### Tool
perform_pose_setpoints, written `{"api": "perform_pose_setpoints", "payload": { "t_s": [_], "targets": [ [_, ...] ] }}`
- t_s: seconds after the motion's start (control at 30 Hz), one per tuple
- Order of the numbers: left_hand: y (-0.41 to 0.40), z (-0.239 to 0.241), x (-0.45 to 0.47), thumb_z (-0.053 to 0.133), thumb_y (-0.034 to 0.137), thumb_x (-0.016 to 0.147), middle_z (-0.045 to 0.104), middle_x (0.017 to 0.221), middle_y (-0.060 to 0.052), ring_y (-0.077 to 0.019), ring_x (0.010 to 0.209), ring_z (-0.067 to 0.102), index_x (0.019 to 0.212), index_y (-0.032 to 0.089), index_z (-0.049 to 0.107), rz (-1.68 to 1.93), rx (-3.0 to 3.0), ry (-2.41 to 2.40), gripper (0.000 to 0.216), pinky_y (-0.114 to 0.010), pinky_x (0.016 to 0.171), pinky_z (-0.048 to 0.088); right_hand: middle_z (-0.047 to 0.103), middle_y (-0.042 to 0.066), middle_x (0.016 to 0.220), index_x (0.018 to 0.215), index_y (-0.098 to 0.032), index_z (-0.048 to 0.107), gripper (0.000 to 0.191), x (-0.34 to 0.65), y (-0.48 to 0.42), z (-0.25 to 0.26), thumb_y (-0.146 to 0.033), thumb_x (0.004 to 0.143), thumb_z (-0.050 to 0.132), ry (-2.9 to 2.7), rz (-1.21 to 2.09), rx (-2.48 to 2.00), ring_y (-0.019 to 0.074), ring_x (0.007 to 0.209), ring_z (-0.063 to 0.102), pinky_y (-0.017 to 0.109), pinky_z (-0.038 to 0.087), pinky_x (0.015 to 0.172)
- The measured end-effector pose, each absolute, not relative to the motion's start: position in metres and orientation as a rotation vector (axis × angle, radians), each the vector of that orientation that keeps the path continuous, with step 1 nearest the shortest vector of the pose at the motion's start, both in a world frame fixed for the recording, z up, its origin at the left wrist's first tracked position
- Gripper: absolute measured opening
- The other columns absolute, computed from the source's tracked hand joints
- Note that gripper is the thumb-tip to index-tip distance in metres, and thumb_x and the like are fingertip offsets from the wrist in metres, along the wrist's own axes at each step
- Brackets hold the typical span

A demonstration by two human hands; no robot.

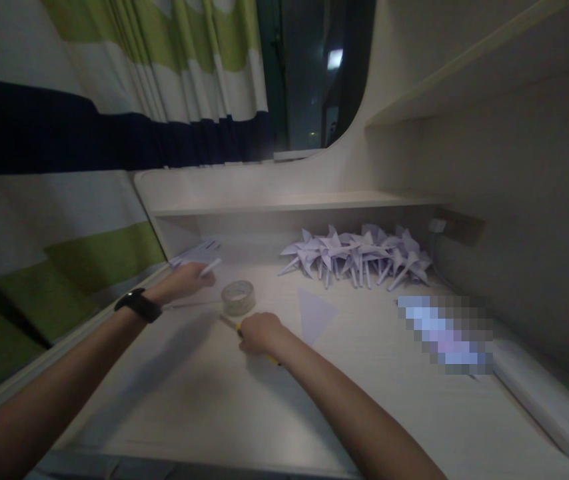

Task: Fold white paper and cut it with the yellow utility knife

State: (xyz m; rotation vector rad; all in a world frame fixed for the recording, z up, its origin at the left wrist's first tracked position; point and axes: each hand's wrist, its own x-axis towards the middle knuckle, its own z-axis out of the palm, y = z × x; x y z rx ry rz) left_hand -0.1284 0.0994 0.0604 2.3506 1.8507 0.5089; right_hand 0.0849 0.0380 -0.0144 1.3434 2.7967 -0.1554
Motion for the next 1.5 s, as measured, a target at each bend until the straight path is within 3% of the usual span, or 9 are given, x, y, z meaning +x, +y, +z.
{"api": "perform_pose_setpoints", "payload": {
  "t_s": [0.1,0.23,0.4,0.53,0.73,0.93,1.03,1.3,1.5],
  "targets": [
    [0.087,0.064,-0.120,0.057,0.029,0.071,0.062,0.068,-0.004,-0.0177,0.065,0.055,0.069,0.015,0.064,0.712,2.275,1.669,0.016,-0.026,0.061,0.037,0.071,0.015,0.096,0.096,-0.016,0.070,0.029,0.088,0.040,-0.015,-0.036,0.077,0.061,2.800,-0.139,1.341,0.0300,0.090,0.067,0.035,0.051,0.069],
    [0.058,0.059,-0.098,0.054,0.045,0.080,0.055,0.060,0.000,-0.0119,0.051,0.044,0.081,0.016,0.067,0.864,2.035,1.441,0.032,-0.023,0.048,0.031,0.071,0.012,0.099,0.100,-0.019,0.068,0.033,0.095,0.046,-0.016,-0.040,0.074,0.065,2.837,-0.168,1.371,0.0274,0.091,0.066,0.031,0.049,0.070],
    [0.033,0.044,-0.062,0.055,0.044,0.081,0.058,0.065,-0.001,-0.0120,0.055,0.046,0.082,0.016,0.066,0.898,1.954,1.255,0.030,-0.023,0.048,0.032,0.071,0.010,0.094,0.094,-0.019,0.069,0.030,0.108,0.049,-0.017,-0.044,0.078,0.062,2.827,-0.209,1.374,0.0254,0.088,0.066,0.029,0.046,0.070],
    [0.032,0.027,-0.046,0.056,0.041,0.081,0.063,0.078,-0.004,-0.0149,0.068,0.053,0.078,0.016,0.067,0.910,2.022,1.080,0.027,-0.024,0.057,0.038,0.069,0.011,0.093,0.094,-0.018,0.067,0.026,0.124,0.039,-0.025,-0.039,0.085,0.055,2.854,-0.200,1.412,0.0239,0.085,0.065,0.029,0.046,0.071],
    [0.037,0.002,-0.042,0.055,0.045,0.081,0.054,0.065,0.000,-0.0100,0.050,0.041,0.081,0.016,0.065,0.859,1.856,1.150,0.031,-0.021,0.043,0.027,0.063,0.018,0.100,0.101,-0.011,0.062,0.025,0.153,-0.009,-0.044,-0.010,0.089,0.040,2.780,0.067,1.491,0.0252,0.093,0.061,0.034,0.047,0.081],
    [0.041,-0.009,-0.045,0.055,0.044,0.081,0.041,0.058,0.004,-0.0070,0.045,0.029,0.081,0.016,0.064,0.940,1.725,1.135,0.029,-0.020,0.039,0.020,0.058,0.020,0.109,0.114,-0.013,0.056,0.032,0.205,-0.056,-0.026,-0.006,0.089,0.038,2.471,0.047,1.856,0.0227,0.086,0.064,0.028,0.048,0.072],
    [0.041,-0.010,-0.044,0.057,0.041,0.080,0.043,0.061,0.003,-0.0066,0.046,0.030,0.081,0.015,0.063,0.962,1.698,1.156,0.026,-0.019,0.039,0.020,0.055,0.021,0.109,0.111,-0.011,0.056,0.030,0.236,-0.051,-0.008,-0.004,0.086,0.040,2.264,0.073,2.016,0.0215,0.079,0.066,0.027,0.046,0.066],
    [0.047,-0.023,-0.039,0.058,0.041,0.076,0.047,0.058,0.003,-0.0065,0.042,0.030,0.081,0.013,0.064,0.901,1.679,1.130,0.029,-0.020,0.038,0.019,0.063,0.021,0.097,0.103,-0.004,0.059,0.024,0.285,0.003,-0.022,-0.010,0.089,0.040,2.126,0.417,2.221,0.0292,0.091,0.064,0.032,0.044,0.074],
    [0.051,-0.025,-0.035,0.057,0.038,0.073,0.065,0.072,-0.005,-0.0150,0.062,0.053,0.075,0.013,0.066,0.966,1.846,1.086,0.027,-0.024,0.055,0.038,0.068,0.019,0.094,0.103,-0.007,0.061,0.027,0.291,0.006,-0.030,-0.008,0.088,0.039,2.133,0.426,2.240,0.0276,0.090,0.065,0.031,0.043,0.072]
  ]
}}
